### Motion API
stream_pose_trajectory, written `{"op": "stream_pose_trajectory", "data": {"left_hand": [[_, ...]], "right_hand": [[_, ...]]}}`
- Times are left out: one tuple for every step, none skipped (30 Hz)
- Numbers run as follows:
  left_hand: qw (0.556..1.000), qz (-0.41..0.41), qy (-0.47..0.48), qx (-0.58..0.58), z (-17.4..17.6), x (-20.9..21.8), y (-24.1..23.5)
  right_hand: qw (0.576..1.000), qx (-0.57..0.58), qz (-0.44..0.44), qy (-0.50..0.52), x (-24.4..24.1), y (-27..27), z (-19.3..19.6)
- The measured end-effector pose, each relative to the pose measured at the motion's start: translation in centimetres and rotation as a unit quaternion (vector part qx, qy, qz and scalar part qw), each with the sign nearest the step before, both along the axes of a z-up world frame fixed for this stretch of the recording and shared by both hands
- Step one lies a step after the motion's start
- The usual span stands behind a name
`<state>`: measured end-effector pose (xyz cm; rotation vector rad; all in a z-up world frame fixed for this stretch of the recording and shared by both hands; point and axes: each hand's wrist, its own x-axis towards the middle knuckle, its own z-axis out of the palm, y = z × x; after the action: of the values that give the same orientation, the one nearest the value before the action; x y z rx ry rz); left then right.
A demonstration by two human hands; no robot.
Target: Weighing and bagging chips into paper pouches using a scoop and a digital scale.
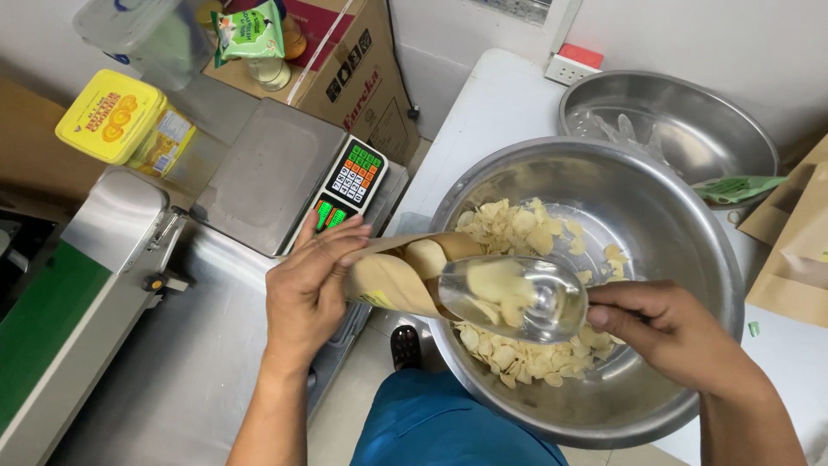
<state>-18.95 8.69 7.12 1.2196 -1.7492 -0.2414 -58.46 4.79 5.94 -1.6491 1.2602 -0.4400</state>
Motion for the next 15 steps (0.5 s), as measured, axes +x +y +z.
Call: {"op": "stream_pose_trajectory", "data": {"left_hand": [[0.999, 0.01, 0.033, 0.018, -0.6, 0.2, 0.1], [0.997, 0.021, 0.067, 0.035, -1.2, 0.4, 0.2], [0.997, 0.022, 0.067, 0.035, -1.7, 0.7, 0.3], [0.992, 0.037, 0.115, 0.043, -2.2, 1.2, 0.4], [0.984, 0.052, 0.162, 0.051, -2.7, 1.6, 0.5], [0.984, 0.059, 0.163, 0.049, -3.7, 2.7, 0.8], [0.968, 0.133, 0.2, 0.078, -4.6, 3.8, 1.1], [0.944, 0.206, 0.236, 0.104, -5.5, 4.9, 1.5], [0.942, 0.215, 0.237, 0.1, -5.3, 5.3, 0.9], [0.928, 0.234, 0.284, 0.052, -5.0, 5.6, 0.5], [0.91, 0.251, 0.33, 0.003, -4.8, 6.0, 0.0], [0.908, 0.257, 0.33, 0.0, -5.3, 6.8, -1.0], [0.894, 0.212, 0.394, -0.029, -5.8, 7.6, -1.9], [0.874, 0.162, 0.455, -0.059, -6.2, 8.4, -3.2], [0.874, 0.164, 0.454, -0.063, -5.6, 9.4, -4.2]], "right_hand": [[1.0, -0.002, -0.013, -0.006, -0.6, 0.2, -0.3], [1.0, -0.004, -0.025, -0.012, -1.1, 0.3, -0.5], [1.0, -0.004, -0.024, -0.011, -2.6, 1.0, -1.3], [0.998, -0.019, -0.064, 0.01, -3.9, 1.4, -2.0], [0.993, -0.033, -0.104, 0.032, -5.2, 1.9, -2.7], [0.994, -0.034, -0.097, 0.032, -6.0, 2.5, -3.1], [0.985, -0.021, -0.166, 0.047, -6.8, 3.1, -3.5], [0.971, -0.009, -0.232, 0.062, -7.5, 3.4, -4.0], [0.973, -0.011, -0.223, 0.061, -8.8, 3.5, -6.2], [0.97, -0.034, -0.192, 0.147, -10.0, 3.6, -8.5], [0.958, -0.057, -0.16, 0.231, -11.3, 3.7, -10.7], [0.959, -0.06, -0.154, 0.231, -11.3, 4.3, -12.8], [0.871, -0.128, -0.098, 0.464, -11.4, 4.8, -14.9], [0.722, -0.191, -0.042, 0.663, -11.4, 5.3, -17.0], [0.723, -0.196, -0.041, 0.661, -12.4, 5.6, -18.1]]}}
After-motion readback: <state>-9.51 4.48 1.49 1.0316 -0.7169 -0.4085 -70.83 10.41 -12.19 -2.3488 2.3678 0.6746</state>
